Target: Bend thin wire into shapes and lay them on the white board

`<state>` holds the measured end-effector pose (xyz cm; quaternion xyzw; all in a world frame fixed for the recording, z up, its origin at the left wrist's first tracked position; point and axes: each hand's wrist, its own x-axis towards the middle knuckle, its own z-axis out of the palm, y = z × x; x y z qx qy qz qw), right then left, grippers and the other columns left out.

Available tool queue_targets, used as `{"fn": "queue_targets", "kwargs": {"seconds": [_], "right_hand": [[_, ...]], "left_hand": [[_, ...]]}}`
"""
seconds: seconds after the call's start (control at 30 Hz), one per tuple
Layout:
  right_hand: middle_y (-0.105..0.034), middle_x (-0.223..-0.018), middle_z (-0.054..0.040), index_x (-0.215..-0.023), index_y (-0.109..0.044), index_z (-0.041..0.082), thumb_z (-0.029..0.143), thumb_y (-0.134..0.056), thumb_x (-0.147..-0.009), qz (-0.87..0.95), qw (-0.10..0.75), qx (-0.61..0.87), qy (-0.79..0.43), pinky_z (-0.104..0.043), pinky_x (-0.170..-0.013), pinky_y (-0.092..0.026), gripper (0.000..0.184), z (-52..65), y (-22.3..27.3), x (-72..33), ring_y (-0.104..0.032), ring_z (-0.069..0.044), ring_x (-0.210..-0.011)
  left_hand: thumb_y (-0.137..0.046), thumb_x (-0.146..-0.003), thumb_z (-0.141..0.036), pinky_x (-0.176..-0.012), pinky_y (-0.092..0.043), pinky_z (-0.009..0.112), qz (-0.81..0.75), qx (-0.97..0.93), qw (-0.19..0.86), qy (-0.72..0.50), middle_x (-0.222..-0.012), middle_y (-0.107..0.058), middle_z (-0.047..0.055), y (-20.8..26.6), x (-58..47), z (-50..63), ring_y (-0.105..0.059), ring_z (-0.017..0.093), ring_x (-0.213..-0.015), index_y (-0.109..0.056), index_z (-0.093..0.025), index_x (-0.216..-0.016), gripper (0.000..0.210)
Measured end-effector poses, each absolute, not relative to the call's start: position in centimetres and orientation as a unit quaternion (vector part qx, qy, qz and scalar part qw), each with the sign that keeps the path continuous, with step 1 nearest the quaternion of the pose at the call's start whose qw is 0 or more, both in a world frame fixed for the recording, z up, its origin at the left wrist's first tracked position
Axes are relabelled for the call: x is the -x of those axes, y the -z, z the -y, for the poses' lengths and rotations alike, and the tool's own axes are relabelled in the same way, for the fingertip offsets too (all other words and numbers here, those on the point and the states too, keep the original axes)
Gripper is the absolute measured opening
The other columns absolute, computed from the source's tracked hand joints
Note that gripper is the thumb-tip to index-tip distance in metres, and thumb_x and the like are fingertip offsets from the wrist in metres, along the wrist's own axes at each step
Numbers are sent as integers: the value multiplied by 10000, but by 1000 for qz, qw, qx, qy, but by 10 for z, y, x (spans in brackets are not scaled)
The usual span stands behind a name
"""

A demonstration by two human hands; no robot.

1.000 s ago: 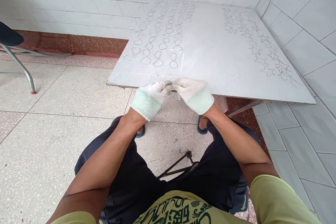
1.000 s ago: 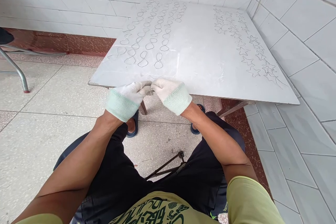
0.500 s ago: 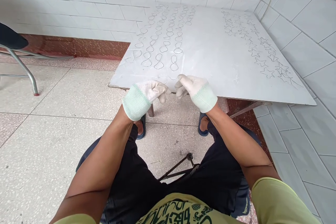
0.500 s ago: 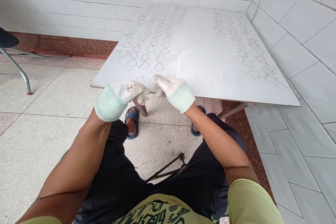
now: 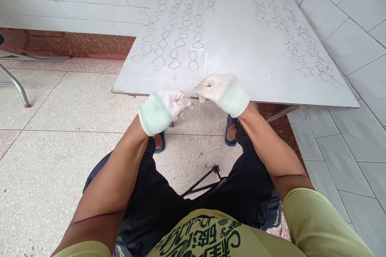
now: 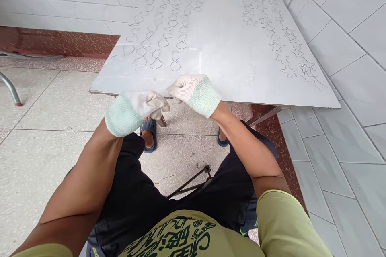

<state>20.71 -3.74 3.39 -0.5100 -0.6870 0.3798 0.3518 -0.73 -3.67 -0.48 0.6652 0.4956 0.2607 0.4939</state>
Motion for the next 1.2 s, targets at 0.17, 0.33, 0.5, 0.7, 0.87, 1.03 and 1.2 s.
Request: {"fn": "queue_targets", "kwargs": {"seconds": [0.17, 0.33, 0.5, 0.7, 0.87, 1.03, 1.2], "right_hand": [[-758, -727, -4, -657, -679, 201, 277, -647, -947, 673, 390, 507, -371, -276, -751, -517, 302, 42, -28, -201, -688, -133, -720], [-768, -769, -9, -701, -668, 209, 306, -635, -976, 648, 425, 500, -387, -288, -778, -528, 294, 45, -24, -198, -696, -141, -747], [-751, -761, -11, -676, -651, 215, 345, -618, -984, 635, 432, 504, -396, -303, -784, -525, 336, 39, -20, -193, -679, -141, -733], [-765, -884, -15, -819, -702, 220, 462, -626, -993, 617, 453, 530, -366, -312, -861, -516, 308, 34, -24, -198, -699, -168, -872], [-684, -784, -9, -770, -651, 236, 638, -564, -1019, 612, 457, 586, -272, -325, -776, -464, 480, 43, -35, -209, -642, -177, -785], [-512, -601, 4, -609, -487, 252, 618, -613, -999, 709, 329, 596, -182, -352, -660, -364, 550, 47, -28, -204, -499, -173, -620], [-627, -741, -31, -742, -619, 237, 390, -502, -1073, 793, 293, 505, -177, -337, -749, -399, 384, 42, -13, -194, -576, -201, -773]], "left_hand": [[-672, -926, -500, -469, -455, 249, -499, -644, 487, -314, -595, -615, 18, 2, 7, 39, -553, 141, -506, -732, -200, -832, 320], [-659, -921, -498, -492, -459, 258, -501, -651, 460, -338, -611, -660, 26, 0, 6, 39, -564, 138, -505, -672, -201, -729, 354], [-566, -982, -427, -515, -440, 270, -519, -664, 420, -336, -657, -700, 21, -5, 4, 44, -622, 152, -533, -696, -209, -775, 328], [-552, -997, -409, -623, -495, 292, -565, -649, 345, -375, -630, -675, 13, -10, -7, 53, -625, 158, -587, -628, -223, -674, 380], [-600, -991, -472, -727, -568, 306, -530, -602, 396, -447, -706, -712, 42, -2, -7, 49, -697, 174, -702, -585, -221, -631, 439], [-631, -978, -445, -867, -591, 343, -486, -564, 445, -497, -649, -661, 14, 8, -6, 42, -673, 159, -688, -622, -212, -681, 377], [-633, -966, -506, -843, -587, 349, -496, -590, 443, -458, -644, -662, 23, 9, -4, 38, -692, 185, -719, -599, -221, -678, 407]]}}
